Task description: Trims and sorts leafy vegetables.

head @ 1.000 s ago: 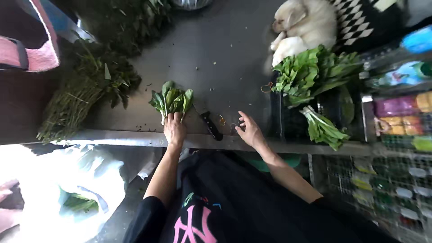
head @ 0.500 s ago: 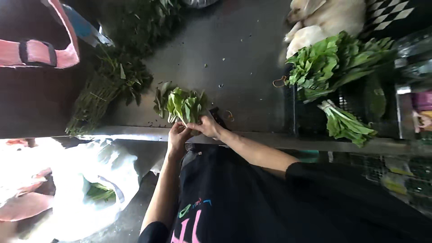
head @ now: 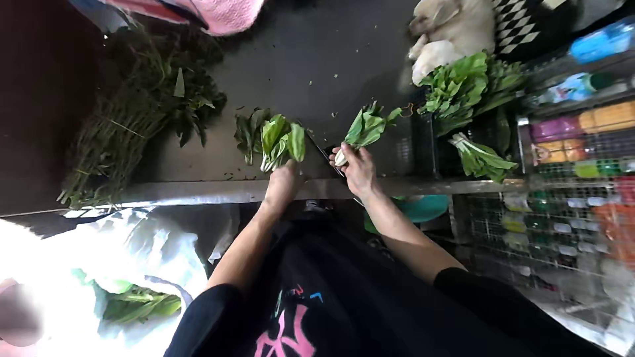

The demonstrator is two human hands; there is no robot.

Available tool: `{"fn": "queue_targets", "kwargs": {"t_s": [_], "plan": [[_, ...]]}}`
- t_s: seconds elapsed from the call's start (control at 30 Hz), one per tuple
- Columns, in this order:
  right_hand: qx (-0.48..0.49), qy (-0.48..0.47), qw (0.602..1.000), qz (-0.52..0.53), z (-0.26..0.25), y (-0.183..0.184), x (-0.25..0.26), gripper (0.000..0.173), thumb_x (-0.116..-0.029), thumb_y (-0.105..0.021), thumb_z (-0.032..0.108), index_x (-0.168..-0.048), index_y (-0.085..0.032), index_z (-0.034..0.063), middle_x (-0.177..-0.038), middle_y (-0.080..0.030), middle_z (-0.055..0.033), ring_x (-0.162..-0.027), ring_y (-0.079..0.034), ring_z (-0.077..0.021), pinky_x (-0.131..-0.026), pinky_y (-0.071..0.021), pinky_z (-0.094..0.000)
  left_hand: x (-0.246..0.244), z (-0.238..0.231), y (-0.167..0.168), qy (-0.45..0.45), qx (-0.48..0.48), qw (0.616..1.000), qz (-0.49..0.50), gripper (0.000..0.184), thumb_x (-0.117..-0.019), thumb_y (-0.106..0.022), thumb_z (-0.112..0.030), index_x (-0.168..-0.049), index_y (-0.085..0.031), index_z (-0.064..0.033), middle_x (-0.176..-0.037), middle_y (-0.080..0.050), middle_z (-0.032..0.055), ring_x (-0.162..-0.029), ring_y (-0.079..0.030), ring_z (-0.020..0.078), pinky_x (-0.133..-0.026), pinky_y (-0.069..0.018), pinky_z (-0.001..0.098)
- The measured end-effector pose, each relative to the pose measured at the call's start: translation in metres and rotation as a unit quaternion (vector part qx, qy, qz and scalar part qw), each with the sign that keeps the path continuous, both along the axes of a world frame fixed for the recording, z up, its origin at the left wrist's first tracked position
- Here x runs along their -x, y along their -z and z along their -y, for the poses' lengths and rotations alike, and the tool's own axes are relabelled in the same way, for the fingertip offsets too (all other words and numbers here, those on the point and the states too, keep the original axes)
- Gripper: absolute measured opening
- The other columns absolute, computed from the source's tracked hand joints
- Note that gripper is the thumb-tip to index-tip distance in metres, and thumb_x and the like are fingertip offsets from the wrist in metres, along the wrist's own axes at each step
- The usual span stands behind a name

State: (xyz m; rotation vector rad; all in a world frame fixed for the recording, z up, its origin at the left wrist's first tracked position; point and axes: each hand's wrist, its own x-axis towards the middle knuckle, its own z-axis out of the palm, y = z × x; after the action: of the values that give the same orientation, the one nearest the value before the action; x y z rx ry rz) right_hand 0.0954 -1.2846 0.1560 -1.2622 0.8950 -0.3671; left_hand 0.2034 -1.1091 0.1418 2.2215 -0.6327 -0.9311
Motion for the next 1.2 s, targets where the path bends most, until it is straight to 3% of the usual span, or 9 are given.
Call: {"fn": "queue_targets", "kwargs": {"t_s": [0.1,0.17,0.3,0.53,0.67,0.83,1.0,1.1,1.2], "plan": [[0.012,0.030,0.999,0.012,-0.018,-0.003,0.022,0.019,-0.0989,-0.055,0.002,-0.118,-0.058,0.0016,-0.104,-0.069,-0.0102,-0.088,-0.071,-0.0212,-0.084,-0.0619,-0.0420,-0.015,0.003,-0.023,0.034,-0.031,0.995,0.089,0.048,-0.0959,-0.069,-0.046,-0.129,-0.067,-0.0117,-0.117,-0.071,0.0183,-0.108,-0.068,0.0411,-0.090,-0.0537,0.0654],[0.024,0.055,0.998,0.018,-0.033,0.004,0.034,0.018,-0.0876,-0.059,-0.003,-0.102,-0.057,0.0073,-0.089,-0.063,-0.0031,-0.076,-0.064,-0.0149,-0.073,-0.0593,-0.0363,-0.028,-0.010,-0.022,-0.008,-0.022,0.993,0.117,0.043,-0.0935,-0.073,-0.037,-0.126,-0.067,-0.0104,-0.121,-0.068,0.0193,-0.109,-0.067,0.0420,-0.088,-0.0543,0.0653],[-0.014,0.061,0.998,0.027,-0.065,0.013,0.034,0.017,-0.0894,-0.071,0.004,-0.089,-0.056,0.0113,-0.070,-0.057,0.0018,-0.058,-0.054,-0.0099,-0.060,-0.0524,-0.0283,-0.049,-0.035,0.032,-0.073,-0.074,0.990,0.098,0.080,-0.0751,-0.091,-0.033,-0.140,-0.052,-0.0051,-0.140,-0.051,0.0318,-0.120,-0.057,0.0535,-0.090,-0.0518,0.0695],[-0.018,-0.087,0.996,0.029,-0.082,0.005,-0.009,0.012,-0.1000,-0.065,0.019,-0.096,-0.058,0.0096,-0.069,-0.056,0.0008,-0.061,-0.057,-0.0116,-0.067,-0.0566,-0.0318,-0.052,-0.058,0.045,-0.100,-0.007,0.992,0.080,0.041,-0.0868,-0.079,-0.027,-0.119,-0.066,-0.0065,-0.105,-0.070,0.0203,-0.095,-0.069,0.0410,-0.082,-0.0546,0.0655],[-0.033,-0.129,0.991,-0.006,-0.090,0.011,-0.025,0.018,-0.1030,-0.062,0.025,-0.108,-0.061,0.0080,-0.078,-0.060,-0.0018,-0.066,-0.059,-0.0120,-0.067,-0.0562,-0.0304,-0.052,-0.064,0.047,-0.095,-0.022,0.994,0.041,0.039,-0.0893,-0.077,-0.030,-0.118,-0.067,-0.0056,-0.116,-0.068,0.0218,-0.103,-0.067,0.0421,-0.088,-0.0529,0.0664],[-0.081,-0.108,0.990,-0.050,-0.110,0.018,-0.034,0.020,-0.1037,-0.063,0.021,-0.116,-0.062,0.0055,-0.092,-0.068,-0.0061,-0.073,-0.066,-0.0135,-0.071,-0.0591,-0.0303,-0.040,-0.072,0.037,-0.166,0.073,0.983,-0.001,0.038,-0.0929,-0.075,-0.029,-0.121,-0.063,-0.0061,-0.102,-0.073,0.0146,-0.094,-0.071,0.0326,-0.084,-0.0568,0.0595],[0.043,-0.125,0.988,-0.077,-0.128,0.021,-0.044,0.027,-0.0962,-0.073,0.027,-0.114,-0.067,0.0078,-0.098,-0.069,-0.0070,-0.081,-0.065,-0.0158,-0.072,-0.0567,-0.0362,-0.017,-0.073,0.019,-0.195,0.141,0.971,-0.013,0.050,-0.0847,-0.083,-0.021,-0.125,-0.057,-0.0066,-0.105,-0.069,0.0142,-0.088,-0.069,0.0303,-0.077,-0.0588,0.0541],[0.035,-0.115,0.984,-0.129,-0.131,0.020,-0.049,0.031,-0.0962,-0.073,0.033,-0.115,-0.067,0.0103,-0.095,-0.067,-0.0063,-0.076,-0.061,-0.0146,-0.068,-0.0531,-0.0356,-0.006,-0.065,0.025,-0.148,0.179,0.972,0.037,0.043,-0.0848,-0.080,-0.010,-0.121,-0.059,-0.0012,-0.106,-0.068,0.0178,-0.094,-0.069,0.0311,-0.084,-0.0585,0.0524],[-0.015,-0.104,0.984,-0.145,-0.125,0.013,-0.049,0.019,-0.0979,-0.070,0.023,-0.111,-0.068,0.0093,-0.092,-0.067,-0.0045,-0.075,-0.061,-0.0120,-0.067,-0.0523,-0.0317,0.002,-0.065,0.033,-0.124,0.220,0.964,0.078,0.040,-0.0894,-0.075,-0.006,-0.126,-0.059,0.0003,-0.106,-0.069,0.0171,-0.099,-0.069,0.0298,-0.091,-0.0569,0.0501]]}}
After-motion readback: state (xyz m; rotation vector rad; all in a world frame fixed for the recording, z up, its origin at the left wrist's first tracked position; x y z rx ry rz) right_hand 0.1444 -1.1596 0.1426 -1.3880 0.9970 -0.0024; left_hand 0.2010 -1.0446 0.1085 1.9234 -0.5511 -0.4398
